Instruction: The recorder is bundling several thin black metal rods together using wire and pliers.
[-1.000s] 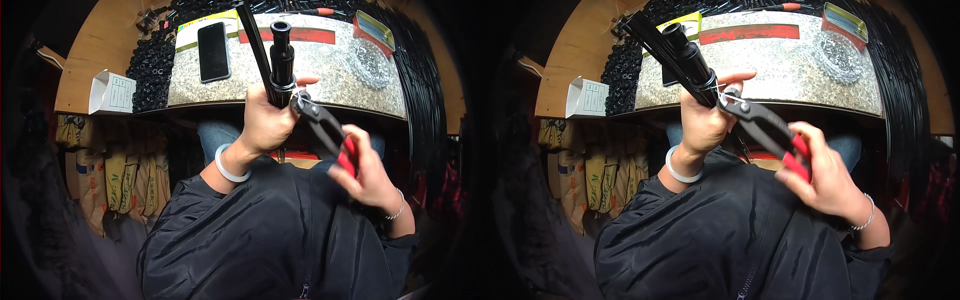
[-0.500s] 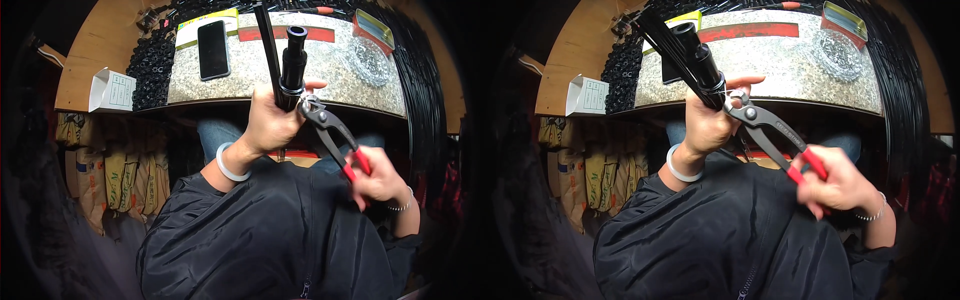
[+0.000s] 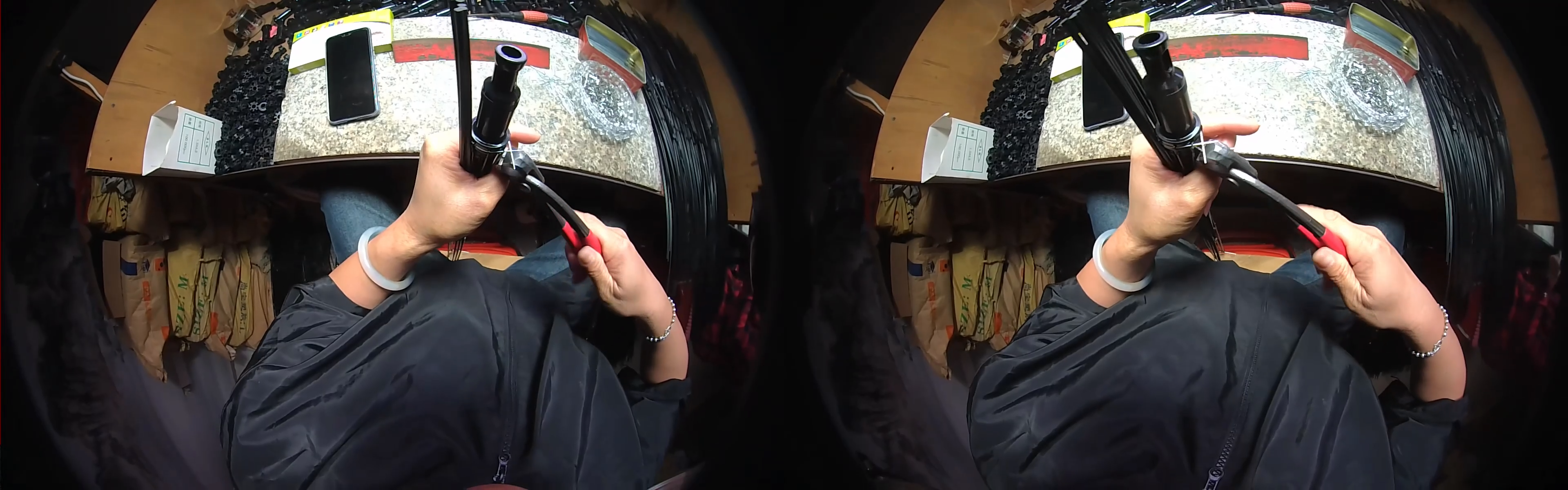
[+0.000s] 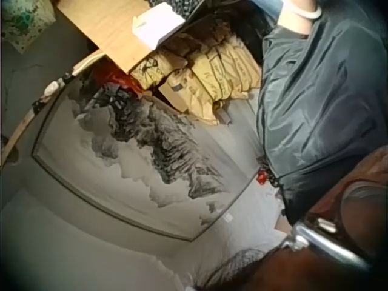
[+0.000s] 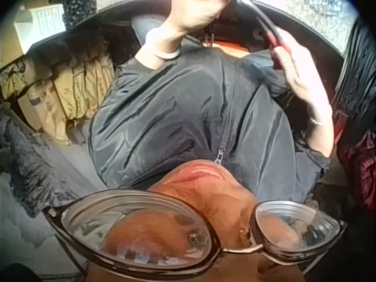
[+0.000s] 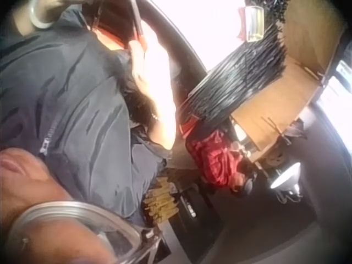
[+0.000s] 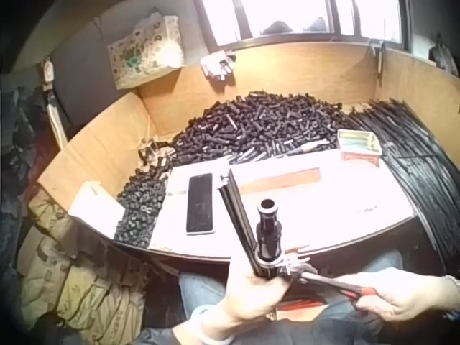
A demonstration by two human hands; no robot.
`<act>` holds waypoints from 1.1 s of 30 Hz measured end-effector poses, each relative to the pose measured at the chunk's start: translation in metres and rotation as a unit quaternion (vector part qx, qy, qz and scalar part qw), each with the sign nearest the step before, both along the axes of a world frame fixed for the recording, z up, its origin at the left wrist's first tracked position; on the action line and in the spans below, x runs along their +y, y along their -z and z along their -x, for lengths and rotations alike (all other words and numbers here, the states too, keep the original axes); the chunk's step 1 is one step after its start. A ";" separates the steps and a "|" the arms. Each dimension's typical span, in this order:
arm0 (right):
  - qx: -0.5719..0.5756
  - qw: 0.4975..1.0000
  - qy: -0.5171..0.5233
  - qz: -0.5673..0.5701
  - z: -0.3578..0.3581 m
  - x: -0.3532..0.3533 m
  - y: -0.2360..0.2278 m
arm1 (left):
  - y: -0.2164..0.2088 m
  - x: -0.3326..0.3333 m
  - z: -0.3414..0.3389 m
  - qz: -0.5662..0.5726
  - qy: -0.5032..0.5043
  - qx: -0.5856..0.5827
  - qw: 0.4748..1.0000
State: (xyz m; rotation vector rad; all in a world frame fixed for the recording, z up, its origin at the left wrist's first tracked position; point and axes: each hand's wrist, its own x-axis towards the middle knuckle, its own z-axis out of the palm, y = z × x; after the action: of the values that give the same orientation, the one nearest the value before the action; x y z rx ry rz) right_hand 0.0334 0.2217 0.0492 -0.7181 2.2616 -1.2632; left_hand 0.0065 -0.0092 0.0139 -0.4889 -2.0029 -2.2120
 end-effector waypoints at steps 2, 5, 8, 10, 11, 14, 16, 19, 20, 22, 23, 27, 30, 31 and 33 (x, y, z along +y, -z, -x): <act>-0.034 0.999 0.020 -0.023 -0.001 0.004 -0.001 | -0.002 0.002 0.001 -0.011 0.013 -0.019 1.000; 0.090 0.990 0.026 -0.105 0.005 0.009 -0.012 | 0.003 0.002 0.003 0.036 0.006 0.052 0.998; 0.127 0.969 0.052 -0.206 0.005 0.009 -0.031 | 0.004 0.002 0.009 0.125 -0.043 0.127 0.983; 0.243 0.945 0.065 -0.208 0.005 0.006 -0.031 | 0.005 0.000 0.011 0.089 -0.030 0.104 0.990; 0.242 0.953 0.059 -0.174 0.006 0.004 -0.028 | 0.007 0.000 0.012 0.044 -0.014 0.077 0.996; 0.116 0.986 0.122 0.017 0.006 0.019 0.008 | -0.016 0.000 0.006 -0.014 -0.027 -0.077 0.997; 0.117 0.972 0.156 0.127 0.006 0.011 0.036 | -0.010 0.001 0.009 -0.007 -0.022 -0.033 0.999; 0.096 0.955 0.208 0.189 0.011 -0.033 0.030 | -0.006 0.009 0.007 -0.003 -0.008 -0.018 1.000; 0.164 0.934 0.212 0.236 0.016 -0.053 0.028 | -0.006 0.012 0.005 -0.015 -0.015 -0.031 0.999; 0.135 0.905 0.245 0.321 0.022 -0.083 0.020 | -0.003 0.014 0.005 -0.050 -0.017 -0.050 0.997; 0.124 0.906 0.252 0.316 0.022 -0.088 0.017 | 0.003 0.013 0.006 -0.056 -0.006 -0.012 0.998; 0.146 0.900 0.249 0.326 0.024 -0.091 0.022 | 0.001 0.015 0.004 -0.062 0.001 0.006 0.998; 0.212 0.893 0.240 0.316 0.022 -0.091 0.021 | 0.003 0.015 0.004 -0.025 -0.006 0.032 0.999; 0.237 0.889 0.244 0.306 0.021 -0.091 0.019 | 0.004 0.015 0.005 -0.019 -0.010 0.057 0.998; 0.249 0.887 0.235 0.309 0.023 -0.089 0.019 | 0.004 0.016 0.004 -0.028 0.004 0.059 0.998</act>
State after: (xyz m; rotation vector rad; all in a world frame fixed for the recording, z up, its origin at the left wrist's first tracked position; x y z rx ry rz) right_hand 0.0108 0.1323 0.0302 -0.7967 2.5296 -2.3298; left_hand 0.0026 0.0066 0.0101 -0.6074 -1.8786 -2.1829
